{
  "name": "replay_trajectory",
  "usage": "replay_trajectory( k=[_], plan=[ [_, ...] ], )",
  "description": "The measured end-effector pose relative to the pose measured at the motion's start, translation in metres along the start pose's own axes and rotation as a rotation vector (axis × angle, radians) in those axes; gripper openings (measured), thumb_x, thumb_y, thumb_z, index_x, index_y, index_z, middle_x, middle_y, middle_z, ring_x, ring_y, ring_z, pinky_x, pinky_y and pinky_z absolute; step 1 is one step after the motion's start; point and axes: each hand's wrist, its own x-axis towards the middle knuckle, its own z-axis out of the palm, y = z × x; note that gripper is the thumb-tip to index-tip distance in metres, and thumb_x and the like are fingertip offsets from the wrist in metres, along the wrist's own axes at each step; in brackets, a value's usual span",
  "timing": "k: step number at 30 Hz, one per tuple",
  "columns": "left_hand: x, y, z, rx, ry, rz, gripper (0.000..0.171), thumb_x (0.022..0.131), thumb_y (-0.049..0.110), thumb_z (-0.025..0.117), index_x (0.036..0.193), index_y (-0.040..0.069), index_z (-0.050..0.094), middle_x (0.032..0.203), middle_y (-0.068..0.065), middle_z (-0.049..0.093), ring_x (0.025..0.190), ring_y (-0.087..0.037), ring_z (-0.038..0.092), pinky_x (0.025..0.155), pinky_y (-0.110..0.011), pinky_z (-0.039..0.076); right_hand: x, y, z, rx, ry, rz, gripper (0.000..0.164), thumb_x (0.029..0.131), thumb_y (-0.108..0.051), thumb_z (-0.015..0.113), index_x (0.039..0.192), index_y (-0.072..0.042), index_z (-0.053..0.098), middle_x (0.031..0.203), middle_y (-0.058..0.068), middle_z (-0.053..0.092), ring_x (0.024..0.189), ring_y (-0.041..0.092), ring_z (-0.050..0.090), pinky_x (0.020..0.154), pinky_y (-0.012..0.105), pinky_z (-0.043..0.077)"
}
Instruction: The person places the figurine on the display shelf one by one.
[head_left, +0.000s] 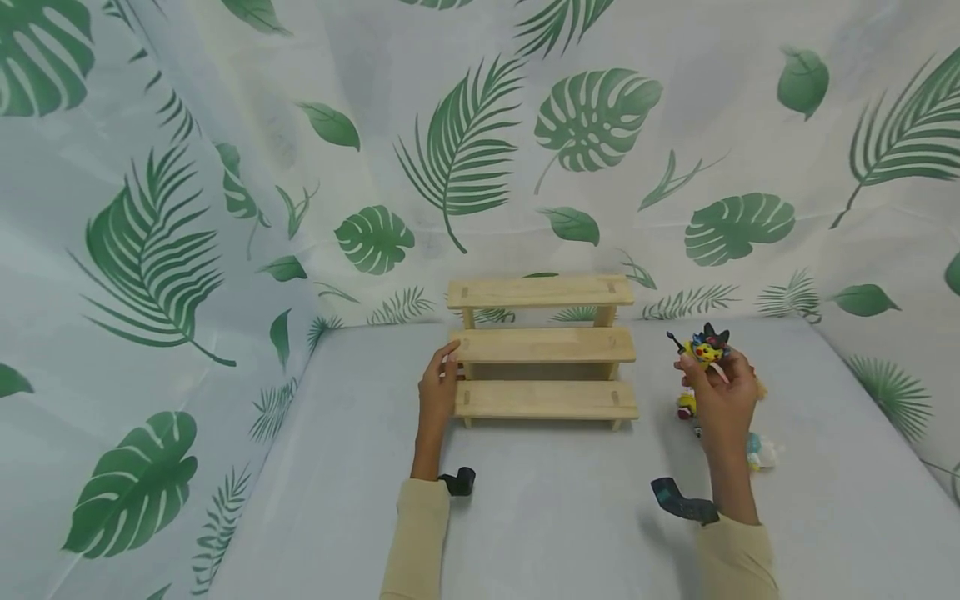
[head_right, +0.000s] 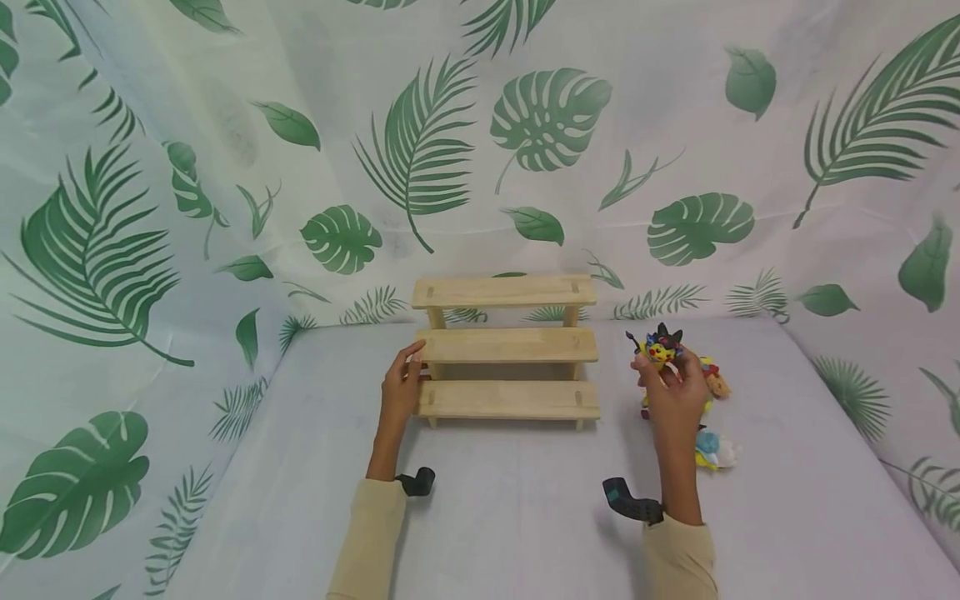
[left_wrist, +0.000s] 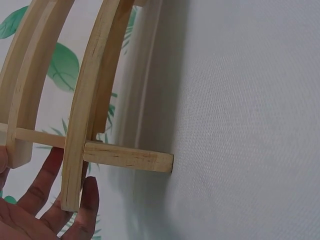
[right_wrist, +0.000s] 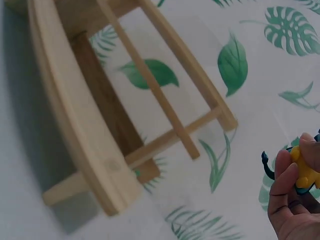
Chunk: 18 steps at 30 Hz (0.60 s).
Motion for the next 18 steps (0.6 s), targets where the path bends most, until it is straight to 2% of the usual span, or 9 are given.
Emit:
replay_trajectory(
  k=[6, 13, 18],
  plan=[
    [-0.001, 0.002, -0.002, -0.001, -0.017, -0.009, 0.034, 0.105, 0.033, 0.045, 0.135, 0.023, 0.058, 0.113, -0.018, 0.067, 0.094, -0.033, 0.07, 0.08, -0.04, 0.059, 0.006, -0.005, 0.03, 0.056, -0.075, -0.004, 0.035, 0.086, -0.001, 0.072, 0.117, -0.009, 0.059, 0.105, 0.004, 0.057, 0.073, 0.008, 0.064, 0.062, 0.014, 0.049],
    [-0.001, 0.003, -0.003, 0.017, -0.025, -0.021, 0.035, 0.105, 0.036, 0.044, 0.136, 0.027, 0.057, 0.114, -0.016, 0.068, 0.092, -0.032, 0.071, 0.079, -0.04, 0.058, 0.016, -0.01, 0.062, 0.004, -0.195, -0.075, 0.036, 0.086, 0.002, 0.071, 0.118, -0.009, 0.059, 0.106, 0.001, 0.056, 0.084, 0.005, 0.066, 0.067, 0.013, 0.052],
    [0.001, 0.002, -0.003, 0.009, -0.036, -0.031, 0.034, 0.105, 0.036, 0.045, 0.136, 0.028, 0.057, 0.12, -0.015, 0.067, 0.096, -0.03, 0.07, 0.08, -0.041, 0.058, 0.023, -0.013, 0.08, 0.012, -0.275, -0.126, 0.037, 0.085, 0.008, 0.069, 0.118, -0.005, 0.059, 0.106, 0.002, 0.056, 0.087, 0.006, 0.067, 0.068, 0.013, 0.054]
  ],
)
